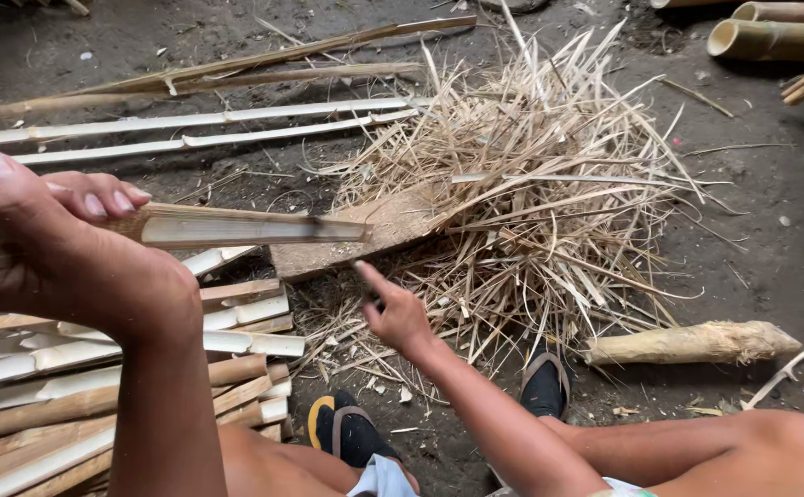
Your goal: The person sits on the ground and uses a knife to split bamboo poles into thin strips. They repeatedly position each piece on a wooden block, draw the knife along its length to separate layers, and set the finished strips aside.
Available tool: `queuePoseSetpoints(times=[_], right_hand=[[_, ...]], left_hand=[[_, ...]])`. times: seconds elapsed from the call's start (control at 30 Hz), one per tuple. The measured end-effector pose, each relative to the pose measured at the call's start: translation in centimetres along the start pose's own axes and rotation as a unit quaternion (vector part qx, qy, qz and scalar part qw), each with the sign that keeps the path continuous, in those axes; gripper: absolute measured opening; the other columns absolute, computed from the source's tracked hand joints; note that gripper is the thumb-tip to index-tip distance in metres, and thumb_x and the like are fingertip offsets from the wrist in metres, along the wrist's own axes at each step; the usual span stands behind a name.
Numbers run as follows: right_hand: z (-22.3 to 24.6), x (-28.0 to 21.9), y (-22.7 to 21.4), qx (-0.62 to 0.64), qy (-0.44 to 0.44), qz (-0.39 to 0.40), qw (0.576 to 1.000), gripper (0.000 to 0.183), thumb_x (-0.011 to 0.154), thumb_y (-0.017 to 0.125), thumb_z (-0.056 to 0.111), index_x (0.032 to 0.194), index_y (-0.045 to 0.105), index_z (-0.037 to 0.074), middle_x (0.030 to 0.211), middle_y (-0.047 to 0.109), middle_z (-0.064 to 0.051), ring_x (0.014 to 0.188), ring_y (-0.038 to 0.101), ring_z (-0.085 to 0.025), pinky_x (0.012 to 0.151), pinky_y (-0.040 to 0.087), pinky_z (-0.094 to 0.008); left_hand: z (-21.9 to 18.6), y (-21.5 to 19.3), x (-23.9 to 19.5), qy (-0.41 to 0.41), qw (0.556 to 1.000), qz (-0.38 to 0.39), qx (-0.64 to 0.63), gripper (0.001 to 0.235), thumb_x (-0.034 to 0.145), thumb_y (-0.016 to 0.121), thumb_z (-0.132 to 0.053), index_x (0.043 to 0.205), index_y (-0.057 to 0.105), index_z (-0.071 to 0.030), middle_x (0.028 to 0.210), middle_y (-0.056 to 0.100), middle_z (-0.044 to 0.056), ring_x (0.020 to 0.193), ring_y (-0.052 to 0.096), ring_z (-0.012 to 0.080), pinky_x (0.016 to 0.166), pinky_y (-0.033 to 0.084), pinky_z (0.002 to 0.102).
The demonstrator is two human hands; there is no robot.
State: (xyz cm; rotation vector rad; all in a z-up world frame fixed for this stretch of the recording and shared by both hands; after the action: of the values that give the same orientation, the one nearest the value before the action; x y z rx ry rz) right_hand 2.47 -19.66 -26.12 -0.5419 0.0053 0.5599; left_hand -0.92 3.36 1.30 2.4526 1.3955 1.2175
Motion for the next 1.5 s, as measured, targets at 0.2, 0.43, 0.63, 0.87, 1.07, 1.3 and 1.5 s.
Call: queuePoseSetpoints(times=[0.2, 0.43, 0.63, 0.87, 1.07, 1.3, 1.5], right_hand=[[-4.4, 3.0, -3.8, -0.088, 0.124, 0.015, 0.988, 0.061, 0.095, 0.054, 0.017, 0.155, 0.043, 0.018, 0.075, 0.069, -0.014, 0.043, 0.042, -0.007, 0.038, 0.037, -0.026], [12.3, -7.0, -7.4, 0.029, -0.136, 0.037, 0.99, 0.071, 0.088, 0.053, 0.01, 0.158, 0.042, 0.011, 0.091, 0.078, -0.017, 0.055, 0.062, -0.004, 0.046, 0.056, -0.024], [5.7, -3.9, -5.4, -0.003, 0.123, 0.069, 0.99, 0.063, 0.093, 0.051, 0.013, 0.154, 0.041, 0.017, 0.103, 0.069, -0.013, 0.041, 0.046, -0.013, 0.035, 0.042, -0.032], [1.3, -3.1, -5.5, -0.033, 0.09, 0.079, 0.992, 0.061, 0.093, 0.053, 0.021, 0.153, 0.046, 0.018, 0.055, 0.054, -0.006, 0.038, 0.035, -0.013, 0.035, 0.031, -0.035], [-3.2, -0.1, -4.0, 0.059, 0.167, 0.06, 0.982, 0.066, 0.089, 0.052, 0.018, 0.153, 0.039, 0.018, 0.069, 0.07, 0.0, 0.045, 0.049, -0.013, 0.036, 0.04, -0.031], [-5.5, 0.8, -4.9, -0.133, 0.102, 0.083, 0.982, 0.061, 0.091, 0.056, 0.025, 0.151, 0.046, 0.026, 0.074, 0.072, -0.017, 0.052, 0.059, -0.024, 0.057, 0.053, -0.044], [-9.7, 2.4, -4.6, -0.159, 0.102, 0.034, 0.981, 0.059, 0.092, 0.056, 0.02, 0.15, 0.049, 0.018, 0.08, 0.075, -0.017, 0.051, 0.055, -0.014, 0.048, 0.046, -0.032]], left_hand=[[-0.3, -0.2, 1.1, -0.04, 0.998, -0.041, 0.001, 0.044, 0.111, 0.061, -0.014, 0.073, 0.041, -0.006, 0.063, 0.045, 0.006, 0.05, 0.047, 0.0161, 0.049, 0.05, 0.034], [-1.7, 0.7, -0.1, -0.107, 0.979, 0.154, -0.085, 0.044, 0.113, 0.055, -0.012, 0.073, 0.039, -0.005, 0.058, 0.042, 0.008, 0.045, 0.042, 0.0174, 0.051, 0.049, 0.038], [-1.7, -1.3, 0.5, -0.117, 0.97, 0.181, -0.115, 0.043, 0.115, 0.049, -0.012, 0.074, 0.039, -0.002, 0.057, 0.04, 0.009, 0.045, 0.039, 0.0176, 0.051, 0.047, 0.039], [-0.6, -1.8, 0.9, -0.091, 0.983, 0.142, -0.074, 0.039, 0.111, 0.047, -0.011, 0.073, 0.038, -0.004, 0.058, 0.039, 0.01, 0.047, 0.038, 0.0197, 0.051, 0.043, 0.037], [1.7, -5.2, 2.0, -0.175, 0.975, 0.084, -0.107, 0.043, 0.113, 0.044, -0.013, 0.072, 0.033, -0.005, 0.061, 0.033, 0.008, 0.057, 0.032, 0.0205, 0.056, 0.039, 0.035], [0.0, -2.3, 2.4, -0.084, 0.993, 0.085, -0.014, 0.041, 0.109, 0.048, -0.013, 0.071, 0.035, -0.008, 0.056, 0.037, 0.005, 0.047, 0.037, 0.015, 0.052, 0.045, 0.035], [0.1, -2.2, 2.3, -0.086, 0.992, 0.067, -0.054, 0.036, 0.112, 0.051, -0.018, 0.079, 0.043, -0.005, 0.067, 0.044, 0.008, 0.055, 0.042, 0.0165, 0.056, 0.043, 0.032]])
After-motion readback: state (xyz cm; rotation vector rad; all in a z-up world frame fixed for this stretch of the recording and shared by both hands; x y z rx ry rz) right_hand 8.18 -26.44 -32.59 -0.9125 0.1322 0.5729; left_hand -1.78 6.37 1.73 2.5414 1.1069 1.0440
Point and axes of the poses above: each hand's wrist, its own x-axis towards the middle knuckle, its own y-axis out of the palm, z = x × y, the point moved 2 cm from there along x, towards the middle knuckle
